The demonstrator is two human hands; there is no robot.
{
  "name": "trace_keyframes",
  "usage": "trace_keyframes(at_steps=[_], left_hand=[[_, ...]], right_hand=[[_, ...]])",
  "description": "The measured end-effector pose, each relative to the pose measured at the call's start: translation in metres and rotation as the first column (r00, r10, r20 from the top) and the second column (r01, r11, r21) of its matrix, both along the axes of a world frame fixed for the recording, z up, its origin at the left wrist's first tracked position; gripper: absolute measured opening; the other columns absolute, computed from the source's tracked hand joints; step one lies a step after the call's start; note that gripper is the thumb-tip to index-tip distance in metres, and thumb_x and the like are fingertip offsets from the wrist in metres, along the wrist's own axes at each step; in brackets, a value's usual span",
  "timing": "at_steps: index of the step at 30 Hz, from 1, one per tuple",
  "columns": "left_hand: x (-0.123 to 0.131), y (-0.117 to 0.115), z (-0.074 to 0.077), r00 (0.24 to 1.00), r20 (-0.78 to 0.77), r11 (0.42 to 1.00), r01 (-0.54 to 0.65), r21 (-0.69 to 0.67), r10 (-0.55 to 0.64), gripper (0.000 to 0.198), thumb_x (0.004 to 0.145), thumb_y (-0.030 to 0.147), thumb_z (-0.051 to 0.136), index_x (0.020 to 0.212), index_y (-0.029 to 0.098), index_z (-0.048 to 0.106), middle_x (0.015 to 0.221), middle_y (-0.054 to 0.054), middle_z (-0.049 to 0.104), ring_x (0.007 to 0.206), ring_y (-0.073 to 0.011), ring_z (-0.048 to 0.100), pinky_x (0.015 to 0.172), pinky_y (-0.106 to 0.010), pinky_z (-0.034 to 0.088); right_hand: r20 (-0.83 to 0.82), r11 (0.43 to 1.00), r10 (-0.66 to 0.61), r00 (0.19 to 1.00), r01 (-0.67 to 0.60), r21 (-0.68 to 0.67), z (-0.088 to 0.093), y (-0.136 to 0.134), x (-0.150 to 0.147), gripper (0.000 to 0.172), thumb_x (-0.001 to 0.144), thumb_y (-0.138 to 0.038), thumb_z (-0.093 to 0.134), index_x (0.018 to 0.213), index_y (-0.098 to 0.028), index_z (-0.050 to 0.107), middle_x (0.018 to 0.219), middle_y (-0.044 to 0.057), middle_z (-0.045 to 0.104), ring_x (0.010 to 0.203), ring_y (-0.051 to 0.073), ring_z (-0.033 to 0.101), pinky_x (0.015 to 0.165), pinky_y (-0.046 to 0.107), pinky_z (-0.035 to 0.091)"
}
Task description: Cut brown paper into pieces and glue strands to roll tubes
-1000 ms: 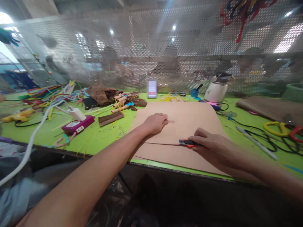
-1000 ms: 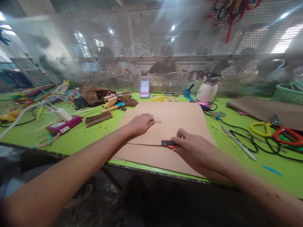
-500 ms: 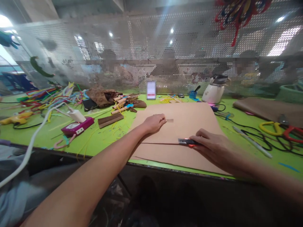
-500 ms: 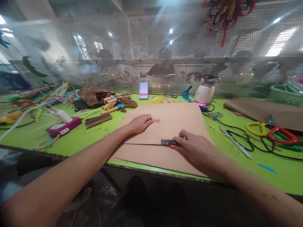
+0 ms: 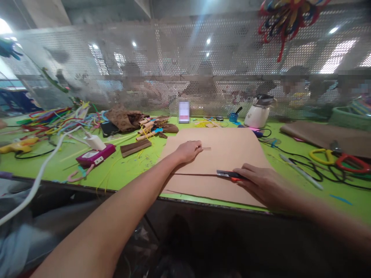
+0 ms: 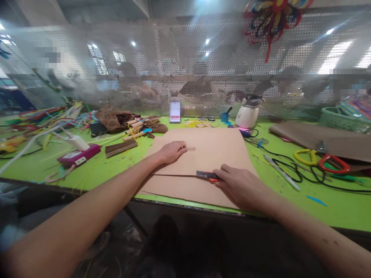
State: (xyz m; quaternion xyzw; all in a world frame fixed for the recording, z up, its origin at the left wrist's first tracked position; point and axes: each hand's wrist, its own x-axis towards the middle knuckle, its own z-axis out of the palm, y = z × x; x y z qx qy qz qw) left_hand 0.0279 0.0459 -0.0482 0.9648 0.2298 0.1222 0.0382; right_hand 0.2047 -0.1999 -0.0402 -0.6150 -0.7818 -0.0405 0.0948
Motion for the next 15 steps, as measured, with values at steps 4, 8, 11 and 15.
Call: trace_keyframes(at_steps=[4, 8, 11, 15], left_hand=[[-0.0004, -0.0033, 0.0006, 1.0, -0.009, 1.0, 0.004, 0.029, -0.003, 0.025, 0.094, 0.036, 0.039, 0.094, 0.02, 0.058, 0.098, -0.006, 0.066, 0.09, -0.0229, 0.06, 0.076, -0.031, 0.045], [-0.0009, -0.0046, 0.0009, 1.0, -0.014, 0.999, -0.004, 0.047, 0.005, 0.024, 0.094, 0.035, 0.039, 0.095, 0.02, 0.058, 0.099, -0.006, 0.066, 0.092, -0.0223, 0.06, 0.076, -0.031, 0.044], [-0.0005, -0.0044, 0.0009, 1.0, -0.016, 0.999, -0.006, 0.05, 0.007, 0.024, 0.094, 0.035, 0.039, 0.095, 0.02, 0.058, 0.099, -0.006, 0.066, 0.092, -0.0217, 0.06, 0.076, -0.03, 0.044], [-0.0002, -0.0056, 0.002, 1.0, -0.015, 0.998, -0.021, 0.051, 0.022, 0.024, 0.094, 0.035, 0.038, 0.094, 0.021, 0.057, 0.098, -0.005, 0.067, 0.091, -0.022, 0.061, 0.074, -0.03, 0.044]], right_hand=[[-0.013, 1.0, -0.002, 1.0, 0.002, -0.012, 0.0015, -0.0004, -0.0023, 0.03, 0.099, -0.034, 0.031, 0.112, -0.02, 0.054, 0.088, 0.007, 0.058, 0.065, 0.016, 0.055, 0.059, 0.028, 0.037], [-0.028, 0.999, -0.015, 0.999, 0.014, -0.032, 0.0011, -0.0014, -0.0041, 0.03, 0.098, -0.034, 0.032, 0.109, -0.02, 0.056, 0.087, 0.007, 0.058, 0.067, 0.017, 0.057, 0.06, 0.028, 0.038], [-0.035, 0.999, -0.029, 0.999, 0.028, -0.046, 0.0012, -0.0051, -0.0051, 0.03, 0.097, -0.035, 0.033, 0.109, -0.02, 0.056, 0.087, 0.007, 0.058, 0.068, 0.017, 0.058, 0.06, 0.028, 0.039], [-0.028, 0.995, -0.064, 0.998, 0.061, -0.082, 0.0053, -0.0076, -0.0084, 0.032, 0.097, -0.035, 0.032, 0.108, -0.02, 0.058, 0.088, 0.008, 0.058, 0.069, 0.018, 0.059, 0.061, 0.029, 0.039]])
